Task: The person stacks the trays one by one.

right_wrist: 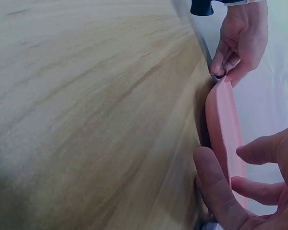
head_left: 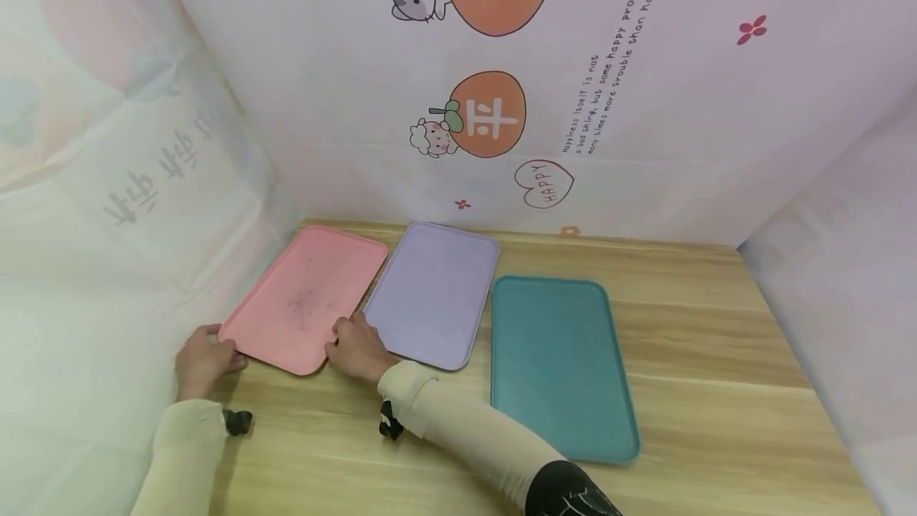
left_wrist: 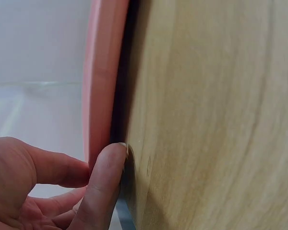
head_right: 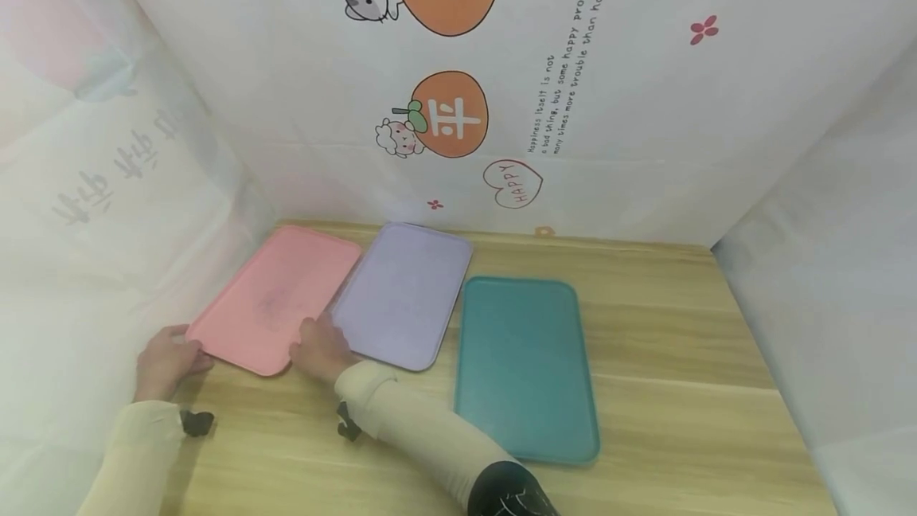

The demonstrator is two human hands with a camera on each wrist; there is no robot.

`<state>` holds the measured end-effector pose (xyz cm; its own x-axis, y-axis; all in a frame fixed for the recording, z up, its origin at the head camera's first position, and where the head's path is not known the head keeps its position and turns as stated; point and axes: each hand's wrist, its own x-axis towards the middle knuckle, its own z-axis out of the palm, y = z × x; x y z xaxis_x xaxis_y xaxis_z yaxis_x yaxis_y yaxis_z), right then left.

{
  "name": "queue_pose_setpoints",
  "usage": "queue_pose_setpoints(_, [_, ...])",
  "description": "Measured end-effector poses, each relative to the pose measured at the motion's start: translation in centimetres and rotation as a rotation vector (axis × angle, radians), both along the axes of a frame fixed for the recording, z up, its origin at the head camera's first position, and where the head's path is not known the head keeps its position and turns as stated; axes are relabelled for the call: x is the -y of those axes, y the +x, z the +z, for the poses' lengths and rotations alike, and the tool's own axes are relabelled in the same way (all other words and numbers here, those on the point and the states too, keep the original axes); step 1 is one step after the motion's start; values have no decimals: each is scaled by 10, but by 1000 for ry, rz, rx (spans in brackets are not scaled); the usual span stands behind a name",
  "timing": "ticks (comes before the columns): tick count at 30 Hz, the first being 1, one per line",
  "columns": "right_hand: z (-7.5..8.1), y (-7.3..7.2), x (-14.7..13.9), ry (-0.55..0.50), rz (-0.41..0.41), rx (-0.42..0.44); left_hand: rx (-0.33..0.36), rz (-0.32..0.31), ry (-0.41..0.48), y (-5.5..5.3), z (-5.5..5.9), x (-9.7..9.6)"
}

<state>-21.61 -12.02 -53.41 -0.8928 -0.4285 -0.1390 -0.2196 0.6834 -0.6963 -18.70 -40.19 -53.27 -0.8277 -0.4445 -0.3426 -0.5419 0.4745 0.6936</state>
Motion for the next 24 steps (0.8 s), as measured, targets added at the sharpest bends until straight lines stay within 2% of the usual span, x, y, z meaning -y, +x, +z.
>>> queue_pose_setpoints(6, [2,5,-2,-53,-9,-4,-49,64,149,6,-1,0])
queue_pose_setpoints(10, [3,7,-2,-99,-27,-15,-83,98,217,9,4,-4])
queue_pose_setpoints(16, [2,6,-3,-188,-88,-29,-103,97,245,10,15,-8])
queue_pose_setpoints(21, [-1,5,-5,-242,-101,-28,-92,104,251,13,18,-9])
queue_pose_setpoints(24, [-1,6,-7,-317,-119,4,-100,125,255,14,18,-12])
